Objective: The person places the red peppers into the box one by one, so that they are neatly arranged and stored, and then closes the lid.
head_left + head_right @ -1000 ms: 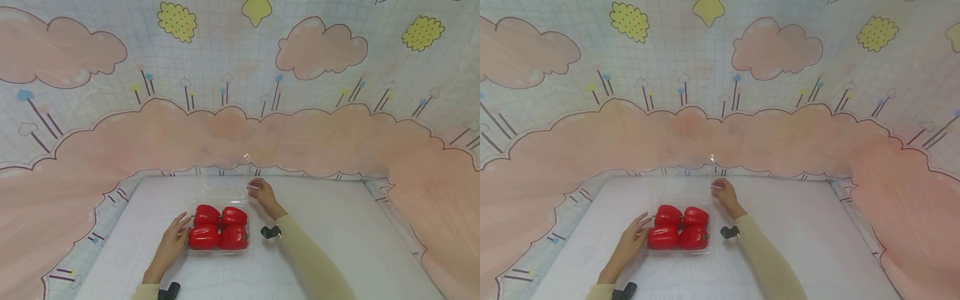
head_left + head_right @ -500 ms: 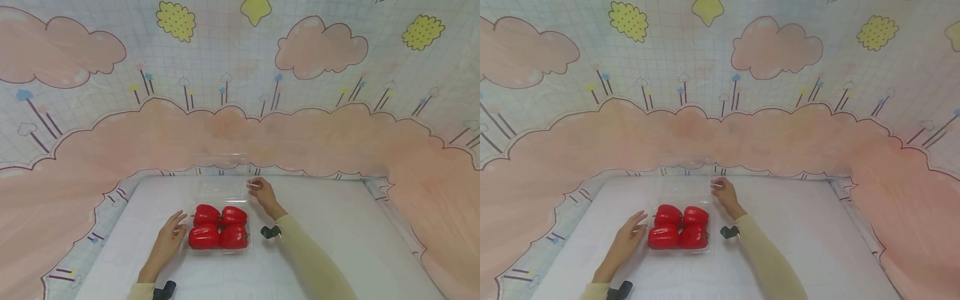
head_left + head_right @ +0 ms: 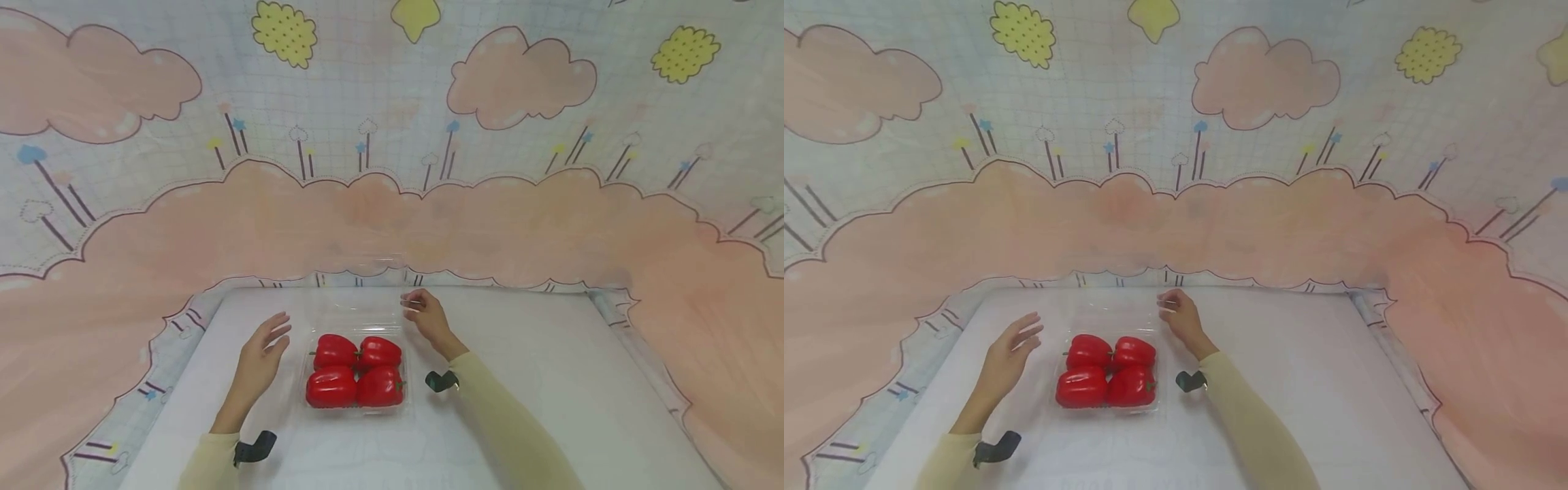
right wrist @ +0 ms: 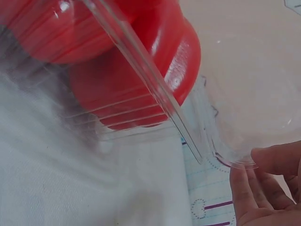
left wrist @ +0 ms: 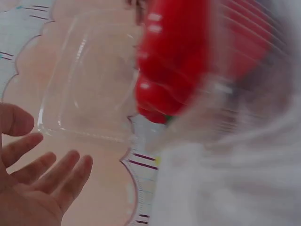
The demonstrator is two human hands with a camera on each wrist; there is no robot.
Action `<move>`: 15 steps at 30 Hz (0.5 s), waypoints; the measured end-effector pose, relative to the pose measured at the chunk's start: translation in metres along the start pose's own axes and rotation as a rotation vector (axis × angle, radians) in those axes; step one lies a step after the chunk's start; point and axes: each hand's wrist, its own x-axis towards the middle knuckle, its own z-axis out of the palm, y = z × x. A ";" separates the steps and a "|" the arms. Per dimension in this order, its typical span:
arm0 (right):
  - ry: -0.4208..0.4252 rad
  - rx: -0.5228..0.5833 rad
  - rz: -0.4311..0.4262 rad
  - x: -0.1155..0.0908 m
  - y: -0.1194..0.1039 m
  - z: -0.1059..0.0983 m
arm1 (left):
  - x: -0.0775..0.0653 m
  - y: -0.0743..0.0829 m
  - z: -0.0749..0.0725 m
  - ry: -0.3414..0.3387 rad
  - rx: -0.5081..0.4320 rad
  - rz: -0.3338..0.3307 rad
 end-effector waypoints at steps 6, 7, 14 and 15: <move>0.000 -0.025 -0.031 -0.003 -0.001 0.001 | 0.018 0.012 -0.016 0.057 -0.059 0.015; -0.001 -0.028 -0.031 -0.004 -0.001 0.001 | 0.020 0.013 -0.017 0.057 -0.056 0.024; -0.010 -0.038 -0.055 -0.008 0.000 0.000 | 0.033 0.022 -0.023 0.052 -0.055 0.060; -0.011 -0.039 -0.063 -0.008 -0.001 0.000 | 0.035 0.024 -0.024 0.054 -0.068 0.056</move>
